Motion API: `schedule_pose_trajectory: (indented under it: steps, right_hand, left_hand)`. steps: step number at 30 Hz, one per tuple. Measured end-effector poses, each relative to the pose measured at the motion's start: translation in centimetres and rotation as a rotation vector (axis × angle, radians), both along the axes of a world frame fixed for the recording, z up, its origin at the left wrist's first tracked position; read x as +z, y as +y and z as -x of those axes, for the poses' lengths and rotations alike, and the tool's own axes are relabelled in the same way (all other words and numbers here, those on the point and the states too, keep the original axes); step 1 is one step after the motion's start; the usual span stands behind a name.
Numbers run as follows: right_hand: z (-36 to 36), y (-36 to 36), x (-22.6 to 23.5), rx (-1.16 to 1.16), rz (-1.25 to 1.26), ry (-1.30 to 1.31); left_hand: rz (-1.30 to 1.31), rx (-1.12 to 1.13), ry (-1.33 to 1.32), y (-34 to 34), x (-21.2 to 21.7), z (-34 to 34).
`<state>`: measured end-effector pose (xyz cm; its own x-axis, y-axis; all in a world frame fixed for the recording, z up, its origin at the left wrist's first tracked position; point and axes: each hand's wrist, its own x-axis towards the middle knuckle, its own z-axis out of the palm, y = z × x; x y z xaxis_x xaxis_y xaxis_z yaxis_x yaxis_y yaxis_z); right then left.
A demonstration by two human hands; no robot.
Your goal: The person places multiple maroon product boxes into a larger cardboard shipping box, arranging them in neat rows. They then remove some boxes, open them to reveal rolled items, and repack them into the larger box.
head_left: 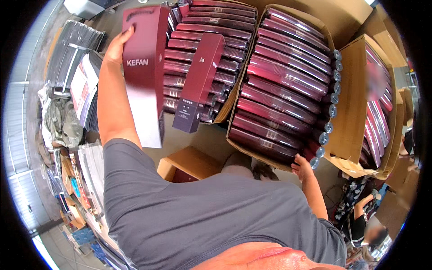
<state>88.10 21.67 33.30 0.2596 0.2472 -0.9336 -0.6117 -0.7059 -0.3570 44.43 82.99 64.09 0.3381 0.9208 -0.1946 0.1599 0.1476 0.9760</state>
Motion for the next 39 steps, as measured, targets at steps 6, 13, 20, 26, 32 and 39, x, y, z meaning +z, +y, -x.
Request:
schedule_pose_trajectory:
  steps: [6, 13, 20, 26, 32, 39]
  right_hand:
    - [3.2, -2.8, -3.0, 0.160, 0.076, 0.052]
    - [6.1, -8.0, -3.2, 0.407, 0.295, -0.143]
    - [5.9, -16.5, -2.8, 0.432, 0.534, -0.254]
    - [7.5, -28.9, -1.4, 0.227, 0.741, -0.138]
    - [4.4, -43.7, -4.7, -0.080, 0.919, -0.440]
    - [-10.1, -69.9, -10.6, -0.364, 1.246, -0.499]
  left_hand:
    - [0.279, -0.037, 0.037, 11.5, -17.8, 2.3]
    - [-0.332, 0.172, 1.303, 9.1, -40.8, -3.4]
    - [-0.072, 0.207, 1.410, 12.3, -38.0, -1.6]
    - [-0.735, -0.359, 1.545, -16.4, -30.1, -24.9]
    - [-0.909, -1.167, 1.047, -40.0, -37.2, -30.5]
    - [-0.761, -0.998, 1.433, -51.4, -40.6, -29.7]
